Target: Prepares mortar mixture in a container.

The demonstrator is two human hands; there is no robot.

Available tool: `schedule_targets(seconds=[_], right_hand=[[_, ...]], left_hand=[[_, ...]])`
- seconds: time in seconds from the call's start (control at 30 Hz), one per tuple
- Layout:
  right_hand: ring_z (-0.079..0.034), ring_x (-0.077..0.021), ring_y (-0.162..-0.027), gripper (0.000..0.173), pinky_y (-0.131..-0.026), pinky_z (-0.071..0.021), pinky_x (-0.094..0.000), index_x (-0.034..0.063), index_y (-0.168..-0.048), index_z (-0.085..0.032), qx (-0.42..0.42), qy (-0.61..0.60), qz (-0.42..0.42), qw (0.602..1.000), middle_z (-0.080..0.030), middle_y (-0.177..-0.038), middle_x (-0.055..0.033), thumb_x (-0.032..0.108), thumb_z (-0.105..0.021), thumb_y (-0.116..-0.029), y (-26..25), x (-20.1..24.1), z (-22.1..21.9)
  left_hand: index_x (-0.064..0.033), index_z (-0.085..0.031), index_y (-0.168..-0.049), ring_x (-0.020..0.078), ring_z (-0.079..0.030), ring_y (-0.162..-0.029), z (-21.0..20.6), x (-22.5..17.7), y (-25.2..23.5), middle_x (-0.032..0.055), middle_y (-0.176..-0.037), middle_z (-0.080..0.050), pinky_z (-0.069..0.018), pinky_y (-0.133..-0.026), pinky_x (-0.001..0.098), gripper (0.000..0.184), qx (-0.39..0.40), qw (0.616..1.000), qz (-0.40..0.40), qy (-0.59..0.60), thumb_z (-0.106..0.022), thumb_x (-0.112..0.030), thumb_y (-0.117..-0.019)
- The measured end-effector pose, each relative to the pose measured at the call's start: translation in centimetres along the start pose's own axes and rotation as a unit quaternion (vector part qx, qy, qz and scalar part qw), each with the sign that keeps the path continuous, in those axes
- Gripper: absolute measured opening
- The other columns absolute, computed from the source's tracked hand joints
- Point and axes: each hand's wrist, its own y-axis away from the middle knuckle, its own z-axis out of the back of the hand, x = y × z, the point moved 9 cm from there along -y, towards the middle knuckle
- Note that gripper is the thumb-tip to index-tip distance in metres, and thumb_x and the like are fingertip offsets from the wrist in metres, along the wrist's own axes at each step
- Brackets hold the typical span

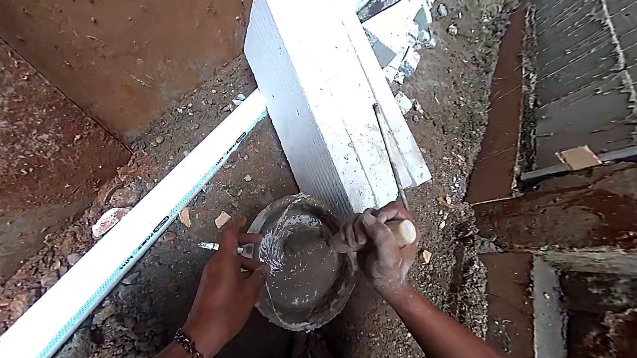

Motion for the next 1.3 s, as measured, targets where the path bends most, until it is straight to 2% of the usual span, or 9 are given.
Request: schedule_targets(seconds=[0.17, 0.23, 0.37, 0.47, 0.57, 0.63, 0.83, 1.03, 1.3], right_hand=[[-0.07, -0.0164, -0.073, 0.016, -0.071, -0.0608, -0.035, 0.0044, -0.093, -0.066, -0.06, 0.198, -0.126, 0.97, -0.071, -0.079, -0.0058, 0.02, -0.063, -0.0968, -0.4, -1.2, 5.8], [-0.068, -0.0055, -0.074, 0.022, -0.069, -0.0586, -0.0253, 0.0097, -0.098, -0.072, 0.012, 0.33, -0.174, 0.928, -0.072, -0.084, 0.0033, 0.031, -0.073, -0.0924, -0.2, 0.7, 7.1], [-0.069, -0.005, -0.081, 0.049, -0.074, -0.0588, -0.0302, 0.0144, -0.101, -0.076, 0.214, 0.516, -0.18, 0.81, -0.074, -0.091, 0.0034, 0.057, -0.082, -0.077, 0.5, 4.4, 9.6], [-0.069, -0.0285, -0.083, 0.029, -0.073, -0.0588, -0.0492, 0.0084, -0.101, -0.073, 0.351, 0.626, -0.222, 0.66, -0.069, -0.098, -0.0132, 0.026, -0.084, -0.0805, 2.7, 4.5, 10.0], [-0.067, -0.0478, -0.105, 0.049, -0.081, -0.0577, -0.0607, 0.0073, -0.14, -0.053, 0.413, 0.719, -0.369, 0.419, -0.054, -0.135, -0.0284, 0.014, -0.065, -0.0935, 6.9, 1.3, 9.4], [-0.068, -0.0478, -0.102, 0.051, -0.08, -0.0571, -0.0597, 0.003, -0.148, -0.044, 0.421, 0.743, -0.387, 0.347, -0.052, -0.139, -0.0298, 0.013, -0.054, -0.0983, 9.1, -0.6, 9.0], [-0.072, -0.0378, -0.075, 0.022, -0.06, -0.0581, -0.0494, 0.0039, -0.117, -0.065, 0.365, 0.817, -0.177, 0.409, -0.07, -0.097, -0.0193, 0.011, -0.056, -0.0986, 10.1, 0.7, 9.6], [-0.074, -0.0391, -0.079, 0.026, -0.064, -0.0602, -0.0511, 0.0029, -0.126, -0.057, 0.346, 0.791, -0.311, 0.398, -0.069, -0.106, -0.0225, 0.014, -0.047, -0.1055, 16.4, -1.8, 15.0], [-0.071, -0.0405, -0.066, 0.029, -0.051, -0.057, -0.0536, 0.0012, -0.111, -0.067, 0.31, 0.819, -0.212, 0.433, -0.069, -0.091, -0.0235, 0.008, -0.076, -0.0849, 18.4, 5.5, 20.3]], left_hand=[[-0.0141, -0.03, -0.155, 0.0096, -0.072, -0.078, -0.1, -0.6, 0.0, -0.0002, -0.135, -0.062, -0.0623, -0.067, 0.0272, 0.085, 0.005, 1.0, 0.005, 0.001, -0.078, -0.002, -0.0854], [-0.0127, -0.03, -0.155, 0.01, -0.073, -0.079, 0.0, -0.5, 0.1, 0.0008, -0.135, -0.062, -0.0628, -0.069, 0.0275, 0.085, 0.004, 1.0, 0.002, 0.002, -0.078, -0.002, -0.0857], [-0.0127, -0.032, -0.155, 0.0096, -0.072, -0.076, 0.0, -0.4, 0.1, 0.0009, -0.134, -0.063, -0.0625, -0.067, 0.0271, 0.085, -0.009, 1.0, -0.011, 0.008, -0.077, -0.001, -0.0841], [-0.0135, -0.033, -0.154, 0.0088, -0.072, -0.076, -0.2, -0.3, 0.1, -0.0005, -0.132, -0.064, -0.0627, -0.066, 0.0262, 0.086, -0.013, 1.0, -0.018, 0.006, -0.079, -0.001, -0.0823], [-0.0143, -0.034, -0.153, 0.0078, -0.072, -0.076, -0.3, -0.3, 0.0, -0.0019, -0.132, -0.064, -0.0624, -0.065, 0.0251, 0.085, -0.016, 1.0, -0.02, 0.001, -0.079, -0.002, -0.0819], [-0.0135, -0.033, -0.154, 0.0082, -0.072, -0.074, -0.4, -0.2, 0.1, -0.0015, -0.132, -0.065, -0.0619, -0.063, 0.025, 0.086, -0.018, 1.0, -0.024, 0.006, -0.078, -0.002, -0.0816], [-0.0149, -0.033, -0.153, 0.01, -0.073, -0.077, -0.2, -0.1, 0.1, -0.002, -0.132, -0.065, -0.0634, -0.065, 0.0269, 0.085, -0.018, 1.0, -0.022, 0.012, -0.078, -0.001, -0.0822], [-0.0149, -0.033, -0.153, 0.0105, -0.071, -0.073, -0.3, 0.1, 0.0, -0.0013, -0.13, -0.065, -0.0617, -0.06, 0.0264, 0.088, -0.034, 0.999, -0.023, 0.024, -0.076, 0.002, -0.0778], [-0.0134, -0.032, -0.154, 0.0091, -0.071, -0.071, 0.2, 0.7, 0.0, -0.0009, -0.134, -0.063, -0.0607, -0.06, 0.0249, 0.089, -0.037, 0.998, -0.006, 0.042, -0.076, 0.003, -0.0781]])
